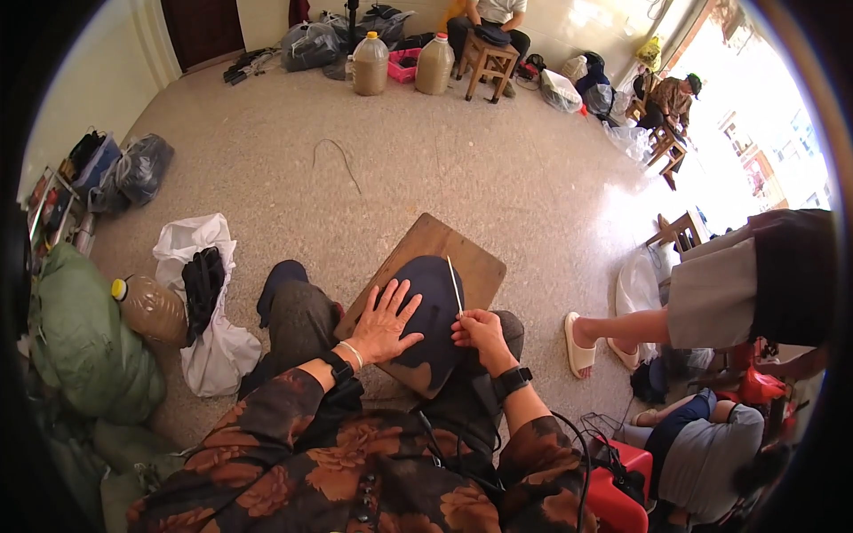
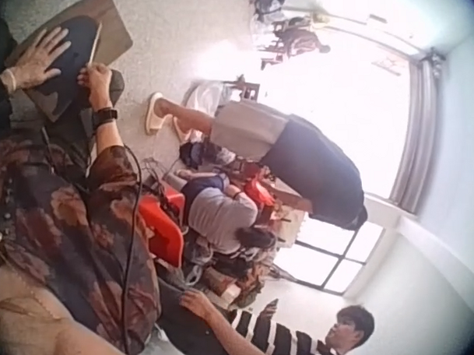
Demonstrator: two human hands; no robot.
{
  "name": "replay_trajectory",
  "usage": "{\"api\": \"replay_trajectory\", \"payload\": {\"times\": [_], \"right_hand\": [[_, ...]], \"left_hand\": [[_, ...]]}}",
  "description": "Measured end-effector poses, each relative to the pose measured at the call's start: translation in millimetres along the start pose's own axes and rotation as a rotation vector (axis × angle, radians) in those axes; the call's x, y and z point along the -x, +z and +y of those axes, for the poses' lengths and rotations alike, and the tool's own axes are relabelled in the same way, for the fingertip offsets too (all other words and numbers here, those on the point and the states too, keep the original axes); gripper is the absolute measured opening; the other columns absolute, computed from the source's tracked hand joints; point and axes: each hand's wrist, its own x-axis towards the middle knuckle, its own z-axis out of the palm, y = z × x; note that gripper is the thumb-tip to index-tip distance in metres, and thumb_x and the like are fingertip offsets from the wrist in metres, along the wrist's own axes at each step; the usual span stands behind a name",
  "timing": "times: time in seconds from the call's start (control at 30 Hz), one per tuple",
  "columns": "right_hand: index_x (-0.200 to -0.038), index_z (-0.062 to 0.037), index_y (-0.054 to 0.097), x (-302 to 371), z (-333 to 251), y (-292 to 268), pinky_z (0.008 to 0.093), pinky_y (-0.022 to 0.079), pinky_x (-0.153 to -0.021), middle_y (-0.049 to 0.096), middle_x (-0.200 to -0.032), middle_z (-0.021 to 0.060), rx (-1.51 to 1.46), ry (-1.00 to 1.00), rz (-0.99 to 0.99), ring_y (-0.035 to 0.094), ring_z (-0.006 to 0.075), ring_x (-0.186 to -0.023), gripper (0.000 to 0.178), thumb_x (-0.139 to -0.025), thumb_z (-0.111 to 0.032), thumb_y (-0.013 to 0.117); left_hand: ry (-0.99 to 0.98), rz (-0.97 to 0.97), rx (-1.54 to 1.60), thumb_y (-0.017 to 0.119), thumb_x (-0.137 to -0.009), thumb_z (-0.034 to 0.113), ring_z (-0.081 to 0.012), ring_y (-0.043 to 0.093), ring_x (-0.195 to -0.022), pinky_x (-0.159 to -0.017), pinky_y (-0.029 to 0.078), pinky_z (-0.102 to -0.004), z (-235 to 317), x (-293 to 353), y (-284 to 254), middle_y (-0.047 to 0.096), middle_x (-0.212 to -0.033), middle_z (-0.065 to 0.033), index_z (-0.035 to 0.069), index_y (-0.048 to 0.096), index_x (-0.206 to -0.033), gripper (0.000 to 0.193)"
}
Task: The recorder is organizing materials and manually marking or prepping shoe upper components for manufacturing in a shared workspace.
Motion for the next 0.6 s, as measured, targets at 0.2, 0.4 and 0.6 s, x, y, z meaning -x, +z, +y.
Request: {"api": "replay_trajectory", "payload": {"times": [0.2, 0.4, 0.6], "right_hand": [[-0.099, -0.0038, 0.063, 8, -13, 8, 0.0253, 0.055, -0.065, 0.068, -0.085, 0.0058, -0.055, -0.019, -0.070, 0.065, 0.0131, -0.070, 0.017, -0.097, -0.020, 0.062], [-0.102, -0.0050, 0.063, 7, -22, 10, 0.0279, 0.056, -0.071, 0.069, -0.088, 0.0053, -0.130, -0.112, -0.147, 0.066, 0.0137, -0.076, 0.017, -0.099, -0.021, 0.061], [-0.101, -0.0054, 0.063, -3, -68, 0, 0.0318, 0.057, -0.071, 0.069, -0.090, 0.0072, -0.448, -0.249, -0.027, 0.067, 0.0164, -0.076, 0.014, -0.098, -0.019, 0.062]], "left_hand": [[0.000, 0.001, -0.032, 0.049, -0.094, 0.059, -0.0375, 0.015, -0.149, -0.119, 0.010, -0.0541, -2, -1, 1, 0.019, -0.160, -0.0202, 0.012, 0.030, -0.154, 0.079], [0.014, 0.047, -0.018, 0.053, -0.092, 0.057, -0.0380, 0.017, -0.148, -0.118, 0.013, -0.0549, -4, -6, -4, 0.023, -0.158, -0.0210, 0.010, 0.034, -0.151, 0.078], [0.041, 0.097, -0.020, 0.054, -0.092, 0.056, -0.0397, 0.023, -0.145, -0.117, 0.016, -0.0564, -1, 2, -2, 0.028, -0.155, -0.0229, 0.009, 0.038, -0.149, 0.075]]}}
